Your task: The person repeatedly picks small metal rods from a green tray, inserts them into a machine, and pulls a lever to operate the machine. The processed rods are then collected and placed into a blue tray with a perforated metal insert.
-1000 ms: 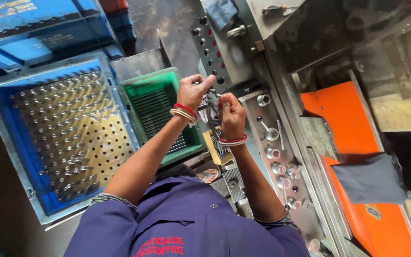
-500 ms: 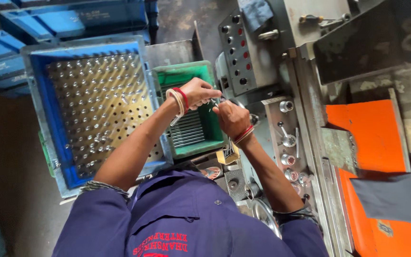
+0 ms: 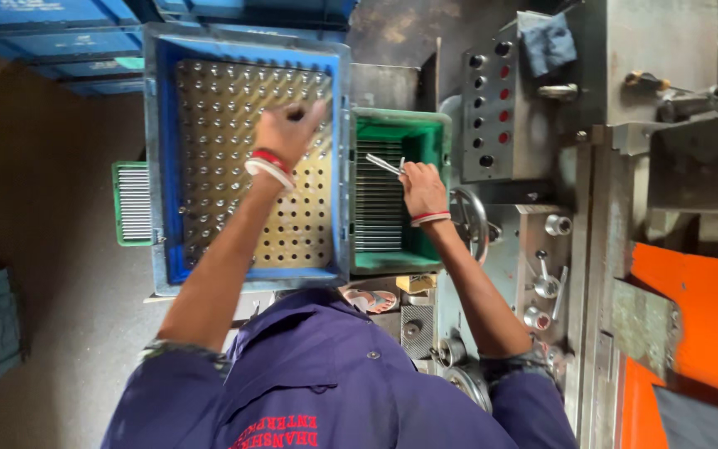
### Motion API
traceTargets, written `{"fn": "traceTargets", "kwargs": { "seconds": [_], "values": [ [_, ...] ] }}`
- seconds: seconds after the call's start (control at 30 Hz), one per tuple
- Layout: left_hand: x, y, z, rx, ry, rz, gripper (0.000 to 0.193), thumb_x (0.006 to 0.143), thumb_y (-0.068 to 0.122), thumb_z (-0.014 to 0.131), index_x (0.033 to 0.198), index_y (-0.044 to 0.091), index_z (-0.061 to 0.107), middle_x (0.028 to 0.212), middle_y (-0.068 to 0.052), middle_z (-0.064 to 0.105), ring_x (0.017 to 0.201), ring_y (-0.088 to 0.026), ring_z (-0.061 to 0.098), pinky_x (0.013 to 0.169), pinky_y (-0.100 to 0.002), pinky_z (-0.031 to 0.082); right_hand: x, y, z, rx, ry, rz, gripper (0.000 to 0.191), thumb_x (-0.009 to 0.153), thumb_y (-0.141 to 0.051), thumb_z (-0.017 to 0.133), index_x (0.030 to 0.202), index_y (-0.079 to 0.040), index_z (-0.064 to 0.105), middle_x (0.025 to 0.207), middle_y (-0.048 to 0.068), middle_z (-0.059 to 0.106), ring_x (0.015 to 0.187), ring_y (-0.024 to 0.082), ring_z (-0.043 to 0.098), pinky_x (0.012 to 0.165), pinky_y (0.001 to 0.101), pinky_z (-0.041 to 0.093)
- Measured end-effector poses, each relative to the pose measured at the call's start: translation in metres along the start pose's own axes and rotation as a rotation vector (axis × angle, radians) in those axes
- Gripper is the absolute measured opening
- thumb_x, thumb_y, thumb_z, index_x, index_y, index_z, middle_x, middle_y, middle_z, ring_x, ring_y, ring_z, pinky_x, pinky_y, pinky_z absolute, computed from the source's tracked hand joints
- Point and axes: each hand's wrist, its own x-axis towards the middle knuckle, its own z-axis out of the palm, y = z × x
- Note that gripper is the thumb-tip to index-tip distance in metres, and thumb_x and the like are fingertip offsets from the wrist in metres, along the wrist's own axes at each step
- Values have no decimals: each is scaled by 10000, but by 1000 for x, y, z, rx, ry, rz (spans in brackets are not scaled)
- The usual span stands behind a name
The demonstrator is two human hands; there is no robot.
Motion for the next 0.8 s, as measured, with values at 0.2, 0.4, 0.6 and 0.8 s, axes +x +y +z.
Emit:
{"fn": "traceTargets", "kwargs": {
  "seconds": [0.2,0.4,0.6,0.8],
  "values": [
    [-33,-30,-49,716,-315,-298,392,943,470,671,1011,98,778,1007,-220,729,980,-411,700,881,-511,546,45,-3,43,-191,-170,-2,90,938,-103,587,935,-49,660,908,180,654,943,387,617,835,489,514],
    [-11,-52,-8,905,-278,-55,337,913,361,682,1039,57,751,1090,-219,720,1008,-393,714,840,-517,576,41,-23,53,-80,-114,43,122,897,-94,569,909,-48,682,888,203,651,921,411,630,797,487,525],
    [-7,-46,-11,886,-321,-68,278,918,314,688,1032,76,773,1018,-194,745,994,-376,722,900,-523,553,6,-27,32,102,60,77,123,859,-79,698,974,-57,733,894,147,690,877,370,652,778,455,530],
    [-20,2,-51,694,-268,156,367,876,445,732,905,84,790,866,-198,748,811,-354,718,786,-503,563,-16,-59,0,386,135,174,220,841,-111,832,1040,-70,749,892,71,712,742,162,623,684,278,526]
  ]
}}
